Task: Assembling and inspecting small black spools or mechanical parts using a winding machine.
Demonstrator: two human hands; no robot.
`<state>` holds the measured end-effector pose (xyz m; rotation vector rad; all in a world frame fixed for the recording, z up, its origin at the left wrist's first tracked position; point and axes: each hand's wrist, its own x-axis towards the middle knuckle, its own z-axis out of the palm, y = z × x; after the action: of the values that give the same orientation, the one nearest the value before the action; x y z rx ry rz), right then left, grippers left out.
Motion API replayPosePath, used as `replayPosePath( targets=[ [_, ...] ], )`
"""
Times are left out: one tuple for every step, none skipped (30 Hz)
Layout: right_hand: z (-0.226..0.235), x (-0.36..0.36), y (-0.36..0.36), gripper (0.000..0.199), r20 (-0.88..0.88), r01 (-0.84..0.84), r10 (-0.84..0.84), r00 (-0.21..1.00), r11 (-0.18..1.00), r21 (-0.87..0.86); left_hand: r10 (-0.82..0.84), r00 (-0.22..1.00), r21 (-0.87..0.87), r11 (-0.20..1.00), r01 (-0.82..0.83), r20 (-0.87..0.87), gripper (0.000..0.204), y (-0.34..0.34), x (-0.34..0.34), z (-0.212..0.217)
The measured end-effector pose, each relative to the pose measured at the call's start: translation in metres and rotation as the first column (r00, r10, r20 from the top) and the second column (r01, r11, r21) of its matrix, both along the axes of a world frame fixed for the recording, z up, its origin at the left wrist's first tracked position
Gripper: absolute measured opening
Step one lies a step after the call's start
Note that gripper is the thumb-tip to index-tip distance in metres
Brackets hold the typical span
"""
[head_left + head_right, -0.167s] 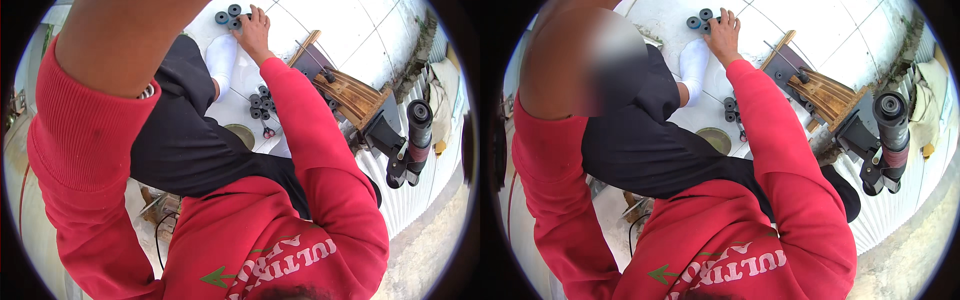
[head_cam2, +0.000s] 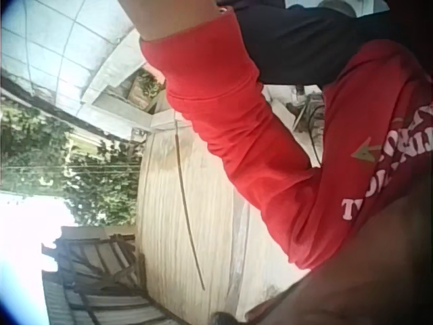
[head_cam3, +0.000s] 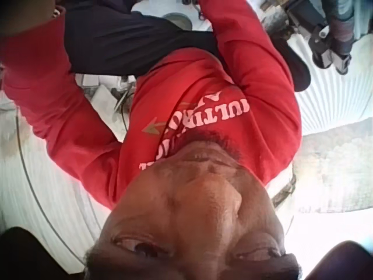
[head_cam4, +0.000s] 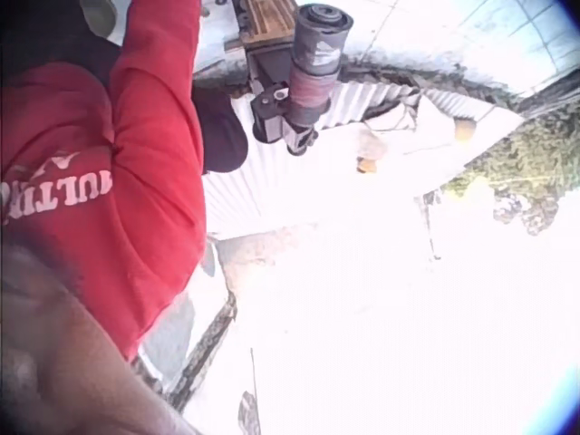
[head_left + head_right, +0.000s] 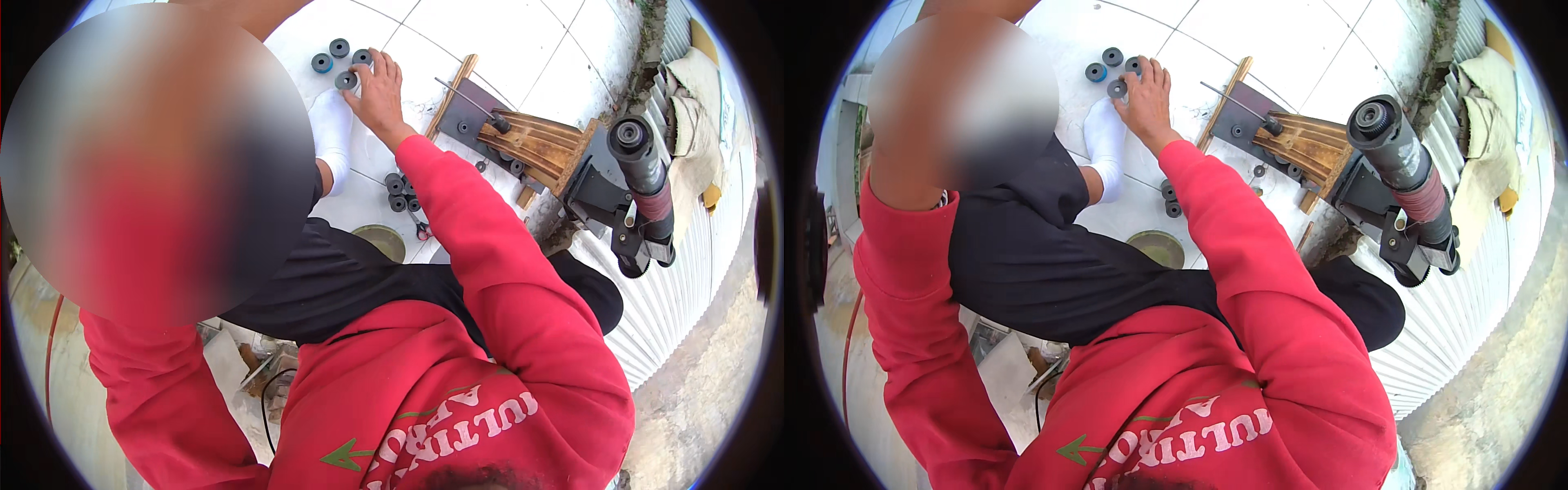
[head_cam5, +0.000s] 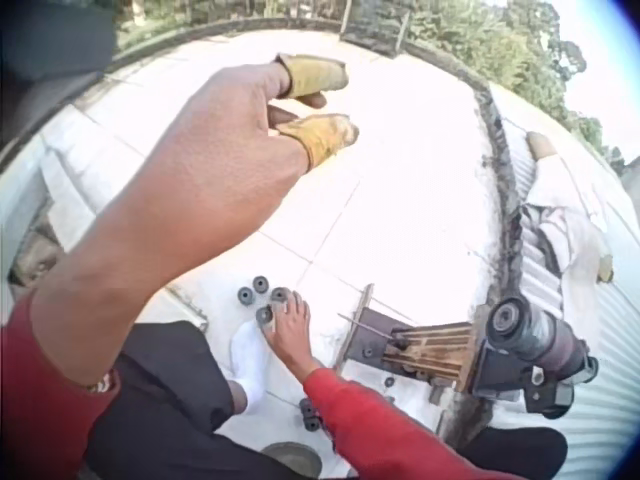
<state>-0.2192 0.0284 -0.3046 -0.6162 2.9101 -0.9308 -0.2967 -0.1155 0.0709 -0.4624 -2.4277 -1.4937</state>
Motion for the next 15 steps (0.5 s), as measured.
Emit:
replayPosePath(
  targets=[
    [0.013, 0.013, 0.005, 0.054, 0.042, 0.037, -0.035, 0.999, 0.998, -0.047, 0.027, 0.999, 0.003, 1.0, -0.027, -0.017, 0.045, 0.002, -0.003, -0.005],
    [0.028, 0.026, 0.011, 0.055, 0.106, 0.091, -0.077, 0.991, 0.985, -0.144, 0.057, 0.997, -0.037, 0.998, -0.059, -0.049, 0.044, 0.004, -0.011, -0.009],
    [0.044, 0.042, 0.015, 0.057, 0.205, 0.155, -0.11, 0.973, 0.964, -0.218, 0.089, 0.993, -0.078, 0.992, -0.095, -0.08, 0.044, 0.005, -0.016, -0.012],
    [0.061, 0.057, 0.022, 0.056, 0.323, 0.226, -0.128, 0.938, 0.93, -0.289, 0.118, 0.991, -0.114, 0.986, -0.125, -0.061, 0.043, 0.005, -0.018, -0.014],
    [0.079, 0.074, 0.031, 0.056, 0.452, 0.305, -0.13, 0.883, 0.889, -0.34, 0.116, 0.992, -0.108, 0.987, -0.121, -0.059, 0.043, 0.004, -0.017, -0.016],
    [0.098, 0.09, 0.039, 0.057, 0.593, 0.418, -0.104, 0.798, 0.805, -0.422, 0.113, 0.992, -0.105, 0.987, -0.118, -0.053, 0.043, 0.003, -0.014, -0.018],
    [0.117, 0.104, 0.047, 0.057, 0.722, 0.539, -0.049, 0.69, 0.701, -0.467, 0.109, 0.993, -0.102, 0.988, -0.113, -0.046, 0.042, 0.002, -0.011, -0.018],
    [0.136, 0.117, 0.055, 0.056, 0.765, 0.575, 0.006, 0.643, 0.656, -0.489, 0.133, 0.991, -0.113, 0.985, -0.131, 0.016, 0.042, 0.001, -0.01, -0.017],
    [0.155, 0.127, 0.063, 0.055, 0.824, 0.629, 0.051, 0.564, 0.62, -0.469, 0.129, 0.991, -0.139, 0.983, -0.123, 0.036, 0.041, 0.001, -0.006, -0.017],
    [0.173, 0.134, 0.072, 0.054, 0.838, 0.668, 0.138, 0.527, 0.543, -0.509, 0.129, 0.99, -0.167, 0.979, -0.118, 0.055, 0.041, 0.001, -0.001, -0.017],
    [0.191, 0.14, 0.082, 0.052, 0.857, 0.717, 0.219, 0.467, 0.473, -0.512, 0.132, 0.989, -0.2, 0.973, -0.115, 0.072, 0.04, -0.001, 0.003, -0.015],
    [0.207, 0.145, 0.089, 0.051, 0.834, 0.747, 0.335, 0.438, 0.381, -0.545, 0.114, 0.983, -0.218, 0.973, -0.08, 0.144, 0.04, -0.006, 0.013, -0.014],
    [0.221, 0.147, 0.094, 0.051, 0.838, 0.779, 0.371, 0.4, 0.345, -0.524, 0.069, 0.994, -0.232, 0.971, -0.047, 0.087, 0.037, -0.007, 0.019, -0.014],
    [0.232, 0.15, 0.099, 0.05, 0.811, 0.793, 0.433, 0.393, 0.286, -0.537, 0.018, 0.999, -0.247, 0.969, -0.01, 0.031, 0.034, -0.005, 0.029, -0.016],
    [0.242, 0.152, 0.105, 0.05, 0.774, 0.803, 0.495, 0.395, 0.224, -0.553, -0.037, 0.999, -0.261, 0.965, 0.03, -0.025, 0.031, -0.001, 0.036, -0.017]
  ],
)
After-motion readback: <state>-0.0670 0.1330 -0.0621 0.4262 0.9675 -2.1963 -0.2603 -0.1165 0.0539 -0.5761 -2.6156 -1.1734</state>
